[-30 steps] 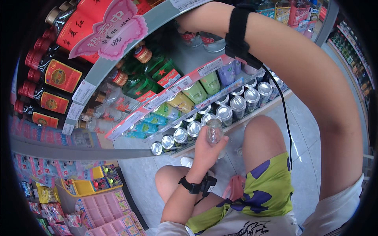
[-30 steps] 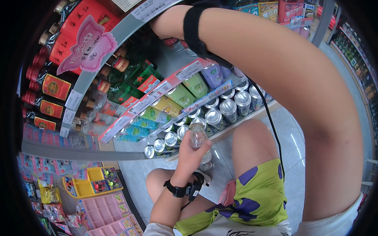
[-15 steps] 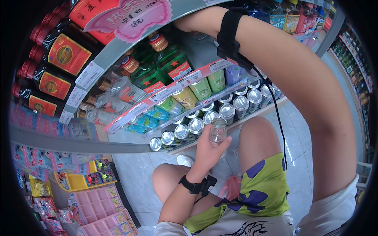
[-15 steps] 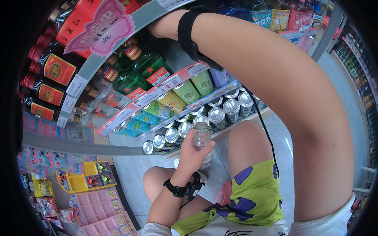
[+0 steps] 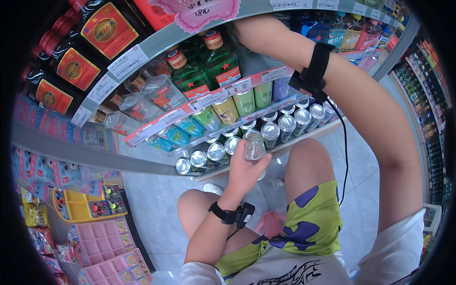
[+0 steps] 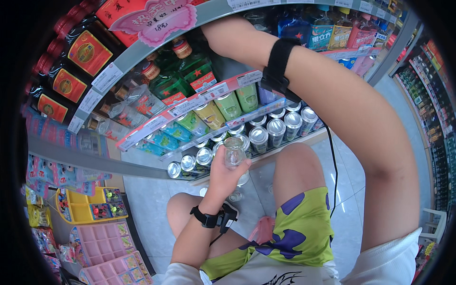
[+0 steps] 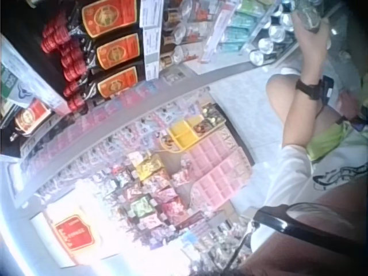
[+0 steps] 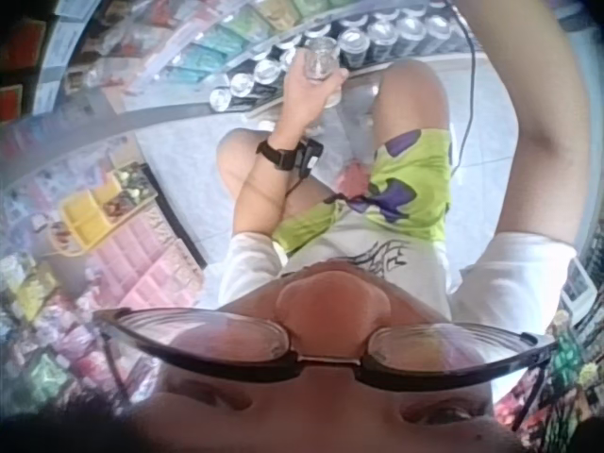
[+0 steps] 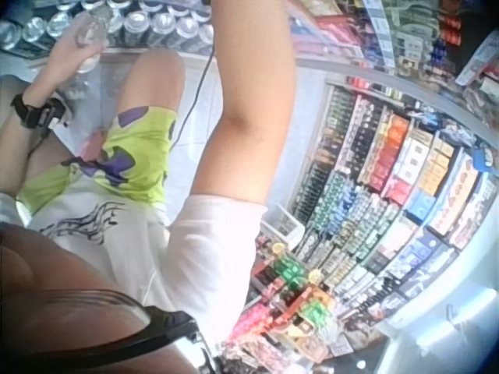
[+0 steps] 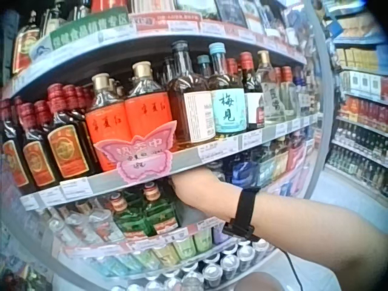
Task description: Organize cans and bottles on the supermarket shelf.
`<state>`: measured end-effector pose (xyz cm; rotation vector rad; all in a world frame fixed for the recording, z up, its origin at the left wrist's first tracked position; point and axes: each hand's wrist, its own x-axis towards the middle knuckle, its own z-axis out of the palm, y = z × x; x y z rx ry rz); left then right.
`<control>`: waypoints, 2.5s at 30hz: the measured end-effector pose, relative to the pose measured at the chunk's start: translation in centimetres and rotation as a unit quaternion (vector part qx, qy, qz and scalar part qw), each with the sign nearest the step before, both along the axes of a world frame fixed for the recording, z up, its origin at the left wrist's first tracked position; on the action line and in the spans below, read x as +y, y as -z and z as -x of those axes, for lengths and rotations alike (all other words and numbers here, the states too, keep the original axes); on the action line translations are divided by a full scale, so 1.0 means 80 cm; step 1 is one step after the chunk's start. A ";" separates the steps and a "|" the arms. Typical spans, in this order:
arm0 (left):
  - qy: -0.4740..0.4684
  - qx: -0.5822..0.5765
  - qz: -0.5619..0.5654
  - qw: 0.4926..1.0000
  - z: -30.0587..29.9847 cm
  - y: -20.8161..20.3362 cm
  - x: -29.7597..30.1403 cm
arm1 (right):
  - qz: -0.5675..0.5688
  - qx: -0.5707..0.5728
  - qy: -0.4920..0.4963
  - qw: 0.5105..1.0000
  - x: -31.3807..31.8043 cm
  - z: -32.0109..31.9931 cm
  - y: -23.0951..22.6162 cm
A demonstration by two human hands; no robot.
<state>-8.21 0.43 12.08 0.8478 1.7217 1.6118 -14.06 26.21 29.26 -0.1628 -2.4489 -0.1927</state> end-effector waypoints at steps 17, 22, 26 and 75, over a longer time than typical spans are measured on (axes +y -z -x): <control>-0.009 0.005 -0.004 1.000 -0.011 0.007 0.010 | 0.138 0.004 0.057 0.989 0.033 0.048 0.026; -0.011 0.026 -0.011 1.000 -0.003 0.005 0.009 | 0.173 -0.046 0.062 0.982 0.000 0.014 0.010; -0.011 0.018 -0.002 1.000 -0.001 0.003 0.011 | 0.182 -0.055 0.072 0.979 -0.016 -0.013 -0.001; -0.003 -0.025 0.025 0.999 0.000 0.002 -0.029 | 0.067 -0.085 0.059 0.992 0.100 0.116 0.015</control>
